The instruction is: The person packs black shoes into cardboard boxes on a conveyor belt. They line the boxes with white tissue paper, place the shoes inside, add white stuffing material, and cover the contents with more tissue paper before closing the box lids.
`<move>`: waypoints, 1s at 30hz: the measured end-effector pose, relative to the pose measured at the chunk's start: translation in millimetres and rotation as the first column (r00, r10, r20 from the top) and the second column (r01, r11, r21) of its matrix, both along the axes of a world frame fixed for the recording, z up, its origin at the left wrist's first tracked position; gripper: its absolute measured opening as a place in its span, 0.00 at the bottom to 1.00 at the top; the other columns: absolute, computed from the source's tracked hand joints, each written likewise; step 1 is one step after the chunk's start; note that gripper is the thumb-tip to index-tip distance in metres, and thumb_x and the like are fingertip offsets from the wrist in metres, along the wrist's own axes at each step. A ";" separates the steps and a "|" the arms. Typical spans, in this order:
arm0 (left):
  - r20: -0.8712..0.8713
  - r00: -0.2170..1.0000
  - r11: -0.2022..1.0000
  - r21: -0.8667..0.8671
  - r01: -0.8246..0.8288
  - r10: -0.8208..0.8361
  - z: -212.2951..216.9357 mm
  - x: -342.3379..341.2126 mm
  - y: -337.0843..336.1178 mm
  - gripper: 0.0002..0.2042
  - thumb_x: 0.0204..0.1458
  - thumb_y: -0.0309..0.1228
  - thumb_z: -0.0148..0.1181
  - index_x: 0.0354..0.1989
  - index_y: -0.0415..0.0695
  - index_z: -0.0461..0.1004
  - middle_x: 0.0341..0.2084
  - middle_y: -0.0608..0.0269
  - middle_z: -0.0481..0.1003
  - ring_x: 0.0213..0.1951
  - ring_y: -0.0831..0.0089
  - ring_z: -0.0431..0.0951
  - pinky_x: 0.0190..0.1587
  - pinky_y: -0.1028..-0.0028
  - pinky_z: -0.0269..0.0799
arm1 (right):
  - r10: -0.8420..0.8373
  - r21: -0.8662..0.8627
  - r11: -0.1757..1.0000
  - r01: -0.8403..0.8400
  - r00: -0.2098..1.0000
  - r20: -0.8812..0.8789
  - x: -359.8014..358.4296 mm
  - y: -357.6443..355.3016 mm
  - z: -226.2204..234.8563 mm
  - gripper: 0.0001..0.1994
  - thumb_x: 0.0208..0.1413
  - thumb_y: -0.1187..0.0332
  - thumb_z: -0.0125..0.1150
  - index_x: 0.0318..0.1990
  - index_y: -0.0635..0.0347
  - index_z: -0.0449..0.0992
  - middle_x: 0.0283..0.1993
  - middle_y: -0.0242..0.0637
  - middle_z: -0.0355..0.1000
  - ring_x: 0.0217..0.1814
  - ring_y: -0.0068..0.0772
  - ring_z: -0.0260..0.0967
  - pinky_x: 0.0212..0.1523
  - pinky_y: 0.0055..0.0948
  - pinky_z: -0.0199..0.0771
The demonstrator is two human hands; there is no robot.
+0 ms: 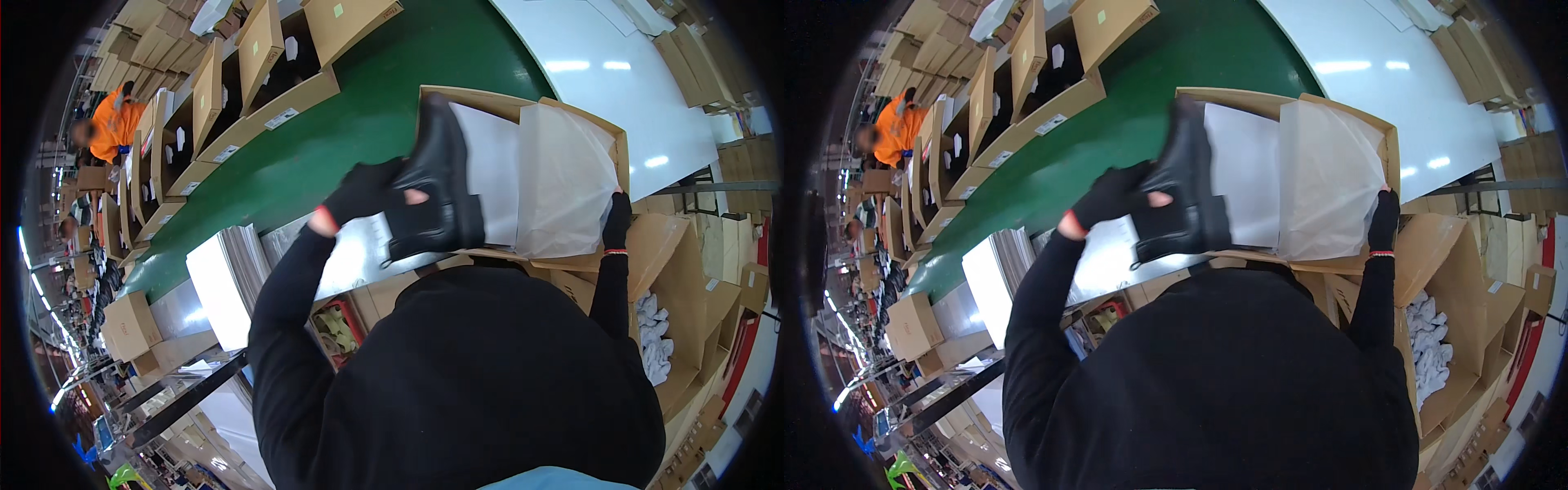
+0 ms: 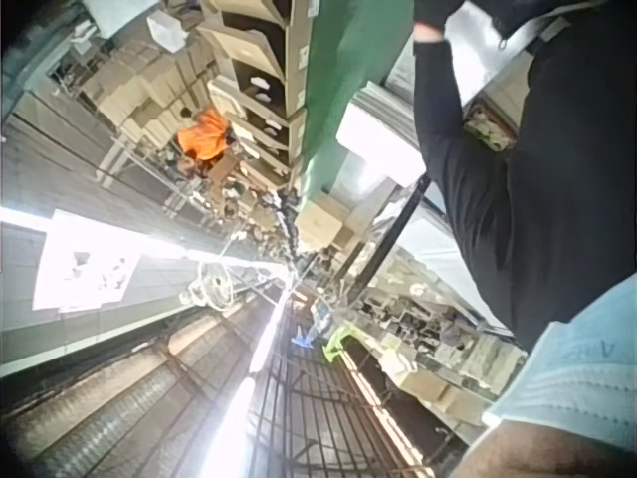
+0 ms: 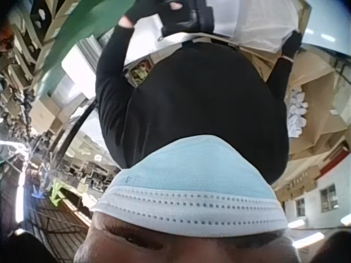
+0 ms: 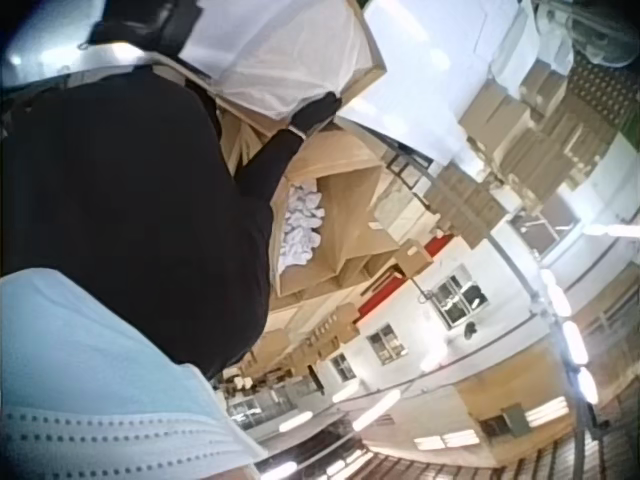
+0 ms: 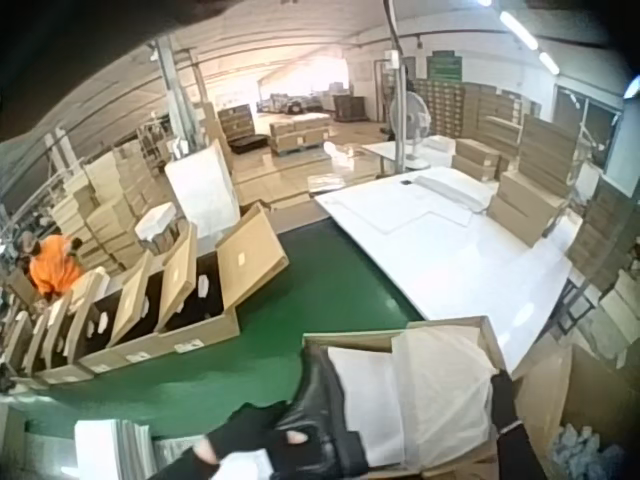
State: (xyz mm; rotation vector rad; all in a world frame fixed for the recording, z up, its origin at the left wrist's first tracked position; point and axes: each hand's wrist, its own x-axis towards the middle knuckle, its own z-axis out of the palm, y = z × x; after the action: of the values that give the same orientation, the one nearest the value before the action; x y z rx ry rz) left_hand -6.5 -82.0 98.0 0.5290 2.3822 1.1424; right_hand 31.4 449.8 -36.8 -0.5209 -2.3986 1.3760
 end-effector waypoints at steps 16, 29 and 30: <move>-0.118 0.892 0.824 0.451 -0.343 0.436 -47.3 7.0 73.8 0.20 0.58 0.37 0.55 0.56 0.40 0.68 0.34 0.59 0.76 0.36 0.72 0.77 0.42 0.74 0.70 | 0.679 -0.044 0.734 -0.678 0.734 0.016 31.3 -98.2 20.1 0.43 0.49 0.65 0.67 0.70 0.57 0.47 0.73 0.43 0.47 0.74 0.40 0.44 0.64 0.36 0.59; -0.366 0.929 0.945 -0.318 -0.070 -0.055 -43.2 107.0 61.0 0.19 0.50 0.43 0.60 0.45 0.44 0.73 0.35 0.57 0.76 0.43 0.58 0.74 0.50 0.57 0.61 | 0.873 -0.152 0.431 -0.890 0.454 -0.181 -98.2 -233.4 28.0 0.21 0.50 0.74 0.62 0.54 0.59 0.71 0.49 0.39 0.74 0.52 0.35 0.70 0.54 0.34 0.69; -0.442 0.888 0.966 -0.144 -0.215 0.132 -42.9 107.4 55.1 0.17 0.51 0.41 0.60 0.45 0.44 0.74 0.33 0.58 0.76 0.41 0.58 0.74 0.48 0.57 0.63 | 0.718 0.225 0.694 -0.684 0.684 -0.133 -102.4 -198.1 41.9 0.20 0.51 0.74 0.61 0.53 0.59 0.71 0.49 0.40 0.74 0.55 0.37 0.69 0.57 0.35 0.67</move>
State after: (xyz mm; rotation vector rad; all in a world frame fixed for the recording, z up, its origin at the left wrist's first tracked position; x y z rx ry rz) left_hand 100.9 -26.9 55.1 0.5552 2.9373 0.9250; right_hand -71.0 251.7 5.1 0.6609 -2.5901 1.3759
